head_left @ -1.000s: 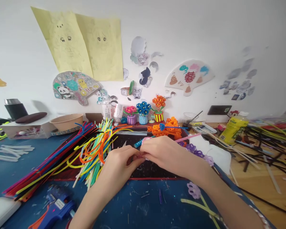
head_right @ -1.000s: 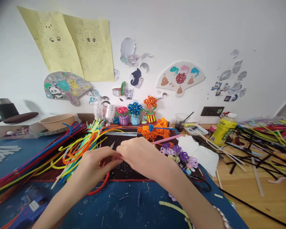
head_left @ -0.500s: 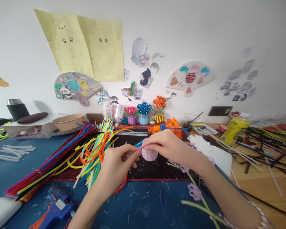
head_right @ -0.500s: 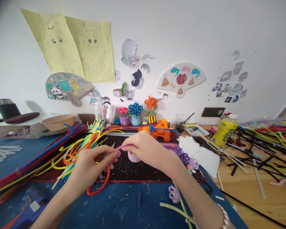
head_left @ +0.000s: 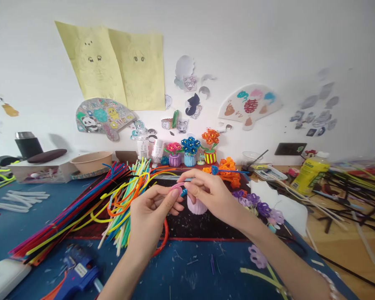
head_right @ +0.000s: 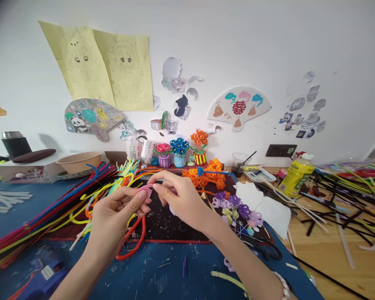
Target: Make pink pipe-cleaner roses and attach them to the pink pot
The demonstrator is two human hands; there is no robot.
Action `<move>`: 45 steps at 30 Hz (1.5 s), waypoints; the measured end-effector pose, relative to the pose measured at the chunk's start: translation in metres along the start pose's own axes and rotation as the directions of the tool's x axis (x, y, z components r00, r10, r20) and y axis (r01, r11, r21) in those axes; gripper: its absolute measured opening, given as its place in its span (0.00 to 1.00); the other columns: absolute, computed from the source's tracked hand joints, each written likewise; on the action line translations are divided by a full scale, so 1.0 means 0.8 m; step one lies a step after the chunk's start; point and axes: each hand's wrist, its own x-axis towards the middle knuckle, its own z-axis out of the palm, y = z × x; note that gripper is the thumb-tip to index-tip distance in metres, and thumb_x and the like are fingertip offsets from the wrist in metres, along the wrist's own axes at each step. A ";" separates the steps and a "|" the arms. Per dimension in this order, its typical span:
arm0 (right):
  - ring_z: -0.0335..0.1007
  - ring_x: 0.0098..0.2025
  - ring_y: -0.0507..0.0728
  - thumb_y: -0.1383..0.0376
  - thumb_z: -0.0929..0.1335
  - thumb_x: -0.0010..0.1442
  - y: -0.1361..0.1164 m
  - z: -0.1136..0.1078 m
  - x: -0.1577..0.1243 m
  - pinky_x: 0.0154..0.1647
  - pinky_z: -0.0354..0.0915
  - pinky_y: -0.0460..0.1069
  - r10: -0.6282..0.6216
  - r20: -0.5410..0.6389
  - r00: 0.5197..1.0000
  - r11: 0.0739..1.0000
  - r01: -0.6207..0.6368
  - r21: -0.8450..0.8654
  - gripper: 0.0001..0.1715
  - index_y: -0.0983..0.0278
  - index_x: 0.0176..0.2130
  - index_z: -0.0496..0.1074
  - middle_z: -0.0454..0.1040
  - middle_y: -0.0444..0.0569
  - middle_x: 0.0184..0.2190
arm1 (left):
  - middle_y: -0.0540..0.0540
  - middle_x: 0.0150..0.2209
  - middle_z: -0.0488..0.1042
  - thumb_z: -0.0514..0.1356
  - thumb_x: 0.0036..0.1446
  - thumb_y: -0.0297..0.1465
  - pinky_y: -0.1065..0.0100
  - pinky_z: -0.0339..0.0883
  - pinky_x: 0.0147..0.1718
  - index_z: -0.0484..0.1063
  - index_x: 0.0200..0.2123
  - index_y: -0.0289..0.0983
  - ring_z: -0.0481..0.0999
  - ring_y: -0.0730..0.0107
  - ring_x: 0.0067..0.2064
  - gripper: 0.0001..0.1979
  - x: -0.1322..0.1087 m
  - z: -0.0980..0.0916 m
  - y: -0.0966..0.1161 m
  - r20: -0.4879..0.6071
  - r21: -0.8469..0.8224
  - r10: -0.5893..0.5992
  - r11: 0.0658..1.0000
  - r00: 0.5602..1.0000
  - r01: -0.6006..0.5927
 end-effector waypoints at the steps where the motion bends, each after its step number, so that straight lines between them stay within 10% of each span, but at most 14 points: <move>1: 0.63 0.23 0.50 0.61 0.65 0.68 0.000 0.005 0.000 0.25 0.58 0.45 -0.002 -0.028 1.000 1.000 0.003 0.029 0.09 0.63 0.44 0.72 0.66 0.39 0.21 | 0.50 0.23 0.80 0.70 0.52 0.30 0.81 0.71 0.23 0.80 0.29 0.35 0.78 0.77 0.24 0.05 -0.001 0.001 -0.001 -0.016 -0.022 0.003 1.000 1.000 -0.004; 17: 0.59 0.18 0.48 0.53 0.77 0.49 0.007 0.047 -0.001 0.20 0.58 0.46 0.299 -0.204 0.932 0.854 -0.166 0.493 0.19 0.66 0.30 0.77 0.70 0.41 0.18 | 0.53 0.22 0.75 0.69 0.53 0.34 0.77 0.66 0.24 0.75 0.28 0.36 0.71 0.78 0.24 0.08 -0.009 0.014 -0.021 -0.186 -0.083 0.015 0.996 0.982 -0.031; 21: 0.65 0.23 0.50 0.60 0.74 0.56 0.010 0.027 0.002 0.25 0.60 0.46 0.124 -0.205 0.971 0.966 -0.070 0.251 0.10 0.66 0.32 0.78 0.74 0.45 0.25 | 0.51 0.23 0.76 0.66 0.56 0.36 0.74 0.65 0.24 0.76 0.29 0.36 0.71 0.75 0.24 0.10 0.006 -0.005 -0.005 0.007 0.223 0.020 0.975 1.000 -0.021; 26: 0.69 0.32 0.53 0.71 0.69 0.64 -0.002 -0.001 0.000 0.33 0.62 0.47 -0.135 0.007 0.991 0.915 0.128 -0.382 0.09 0.66 0.33 0.79 0.75 0.48 0.30 | 0.51 0.28 0.78 0.65 0.58 0.33 0.72 0.63 0.29 0.79 0.34 0.39 0.72 0.72 0.29 0.04 0.020 -0.027 0.011 0.327 0.653 0.132 0.684 0.936 -0.324; 34: 0.70 0.36 0.56 0.78 0.65 0.65 -0.018 -0.003 -0.010 0.35 0.62 0.49 0.016 0.333 0.943 0.678 0.235 -0.697 0.13 0.69 0.31 0.74 0.74 0.51 0.33 | 0.48 0.28 0.75 0.61 0.62 0.28 0.71 0.62 0.30 0.75 0.29 0.36 0.73 0.68 0.31 0.08 0.012 -0.022 -0.007 0.563 0.703 0.113 0.455 0.819 -0.546; 45: 0.73 0.35 0.54 0.73 0.71 0.62 -0.006 -0.020 0.003 0.36 0.64 0.47 0.029 0.076 0.997 0.935 -0.001 -0.355 0.06 0.66 0.37 0.81 0.80 0.48 0.33 | 0.51 0.22 0.78 0.64 0.59 0.37 0.76 0.62 0.23 0.79 0.29 0.38 0.72 0.74 0.23 0.10 0.013 -0.021 0.004 0.280 0.590 0.055 0.778 0.958 -0.217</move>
